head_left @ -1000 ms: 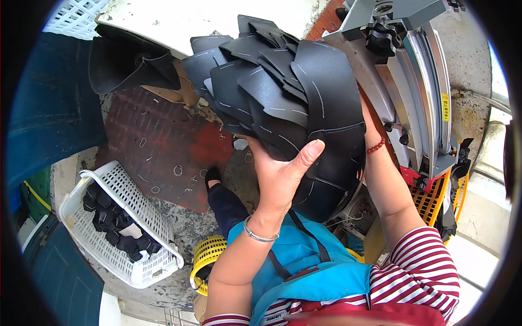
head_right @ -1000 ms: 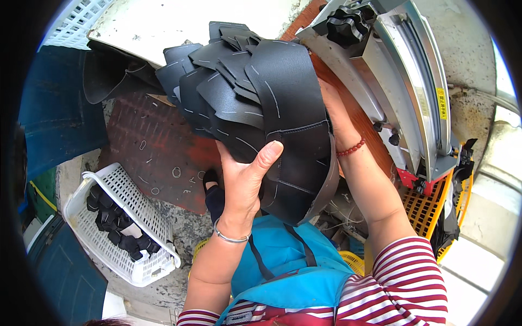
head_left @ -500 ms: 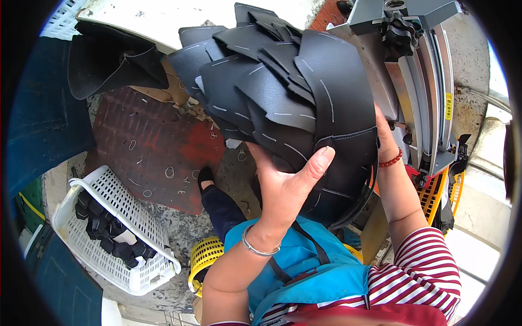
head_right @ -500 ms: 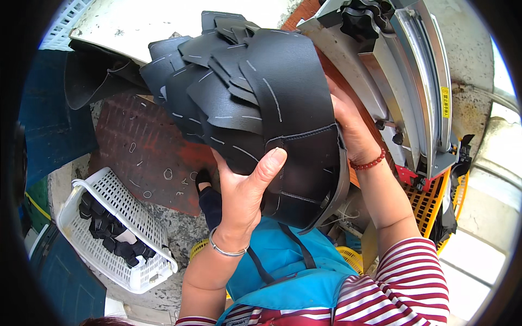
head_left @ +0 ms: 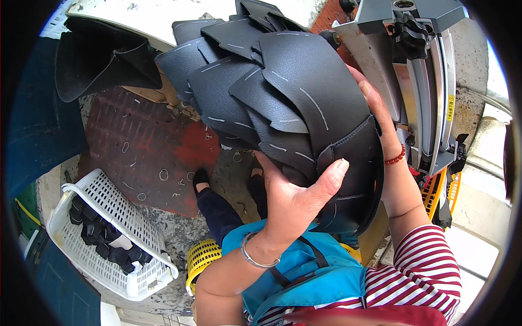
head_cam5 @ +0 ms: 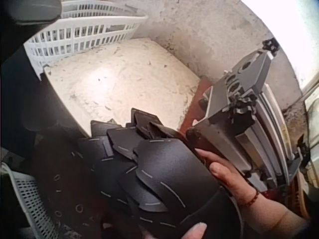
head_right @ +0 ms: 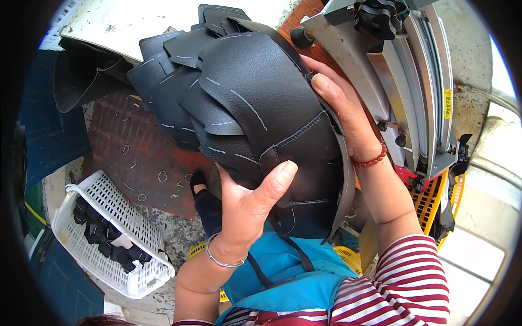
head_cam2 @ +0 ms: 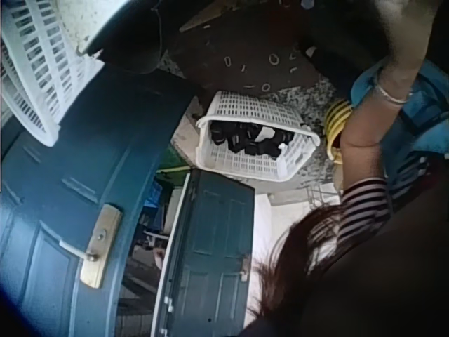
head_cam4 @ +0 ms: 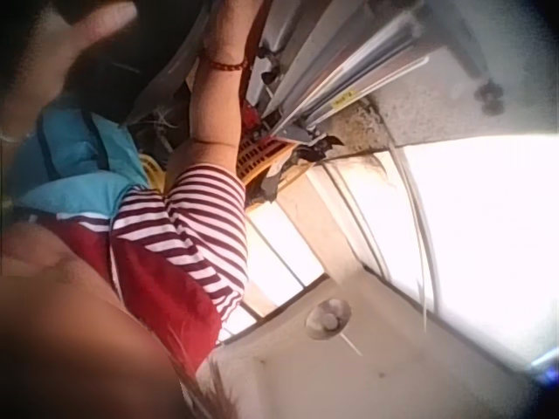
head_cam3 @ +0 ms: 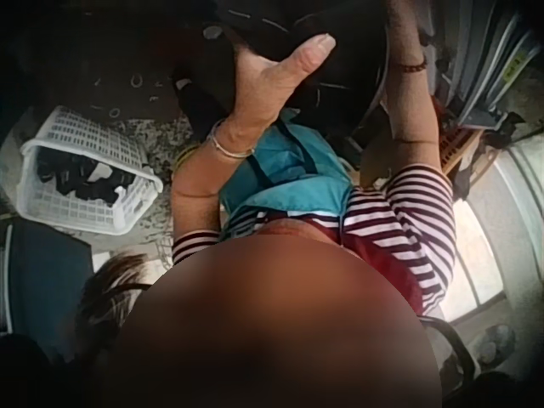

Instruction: A worker handles and processes black shoe uppers using a rolling machine and organizing them in baskets.

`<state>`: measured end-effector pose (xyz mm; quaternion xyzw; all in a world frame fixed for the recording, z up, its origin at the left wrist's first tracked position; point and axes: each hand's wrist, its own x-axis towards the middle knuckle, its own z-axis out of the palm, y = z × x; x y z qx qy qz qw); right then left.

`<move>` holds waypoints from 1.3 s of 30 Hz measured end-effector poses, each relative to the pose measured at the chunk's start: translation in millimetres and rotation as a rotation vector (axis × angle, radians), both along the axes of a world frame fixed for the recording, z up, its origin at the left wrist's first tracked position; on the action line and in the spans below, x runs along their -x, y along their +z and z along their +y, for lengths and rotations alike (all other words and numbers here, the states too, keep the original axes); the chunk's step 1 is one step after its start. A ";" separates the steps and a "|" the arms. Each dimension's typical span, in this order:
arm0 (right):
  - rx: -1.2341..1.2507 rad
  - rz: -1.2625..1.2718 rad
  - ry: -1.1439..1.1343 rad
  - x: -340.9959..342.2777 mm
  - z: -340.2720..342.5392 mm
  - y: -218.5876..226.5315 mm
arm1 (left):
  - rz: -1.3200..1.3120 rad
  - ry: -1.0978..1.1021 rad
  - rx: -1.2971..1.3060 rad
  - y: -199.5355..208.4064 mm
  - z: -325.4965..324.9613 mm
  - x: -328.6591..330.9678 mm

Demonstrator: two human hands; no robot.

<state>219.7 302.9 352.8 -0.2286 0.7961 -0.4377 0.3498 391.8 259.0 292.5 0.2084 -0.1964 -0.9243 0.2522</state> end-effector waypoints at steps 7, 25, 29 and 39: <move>0.012 0.038 0.078 9.3 11.9 -10.1 | 0.018 -0.005 -0.034 0.2 -1.1 1.8; -0.006 -0.090 -0.068 2.2 9.1 -9.8 | -0.026 0.056 0.269 -25.7 2.9 4.4; -0.010 -0.034 0.031 2.0 8.5 -7.6 | -0.029 0.026 0.233 -25.1 2.1 3.7; -0.021 -0.037 -0.015 6.3 10.3 -15.4 | 0.005 0.027 0.192 -21.4 -1.4 3.3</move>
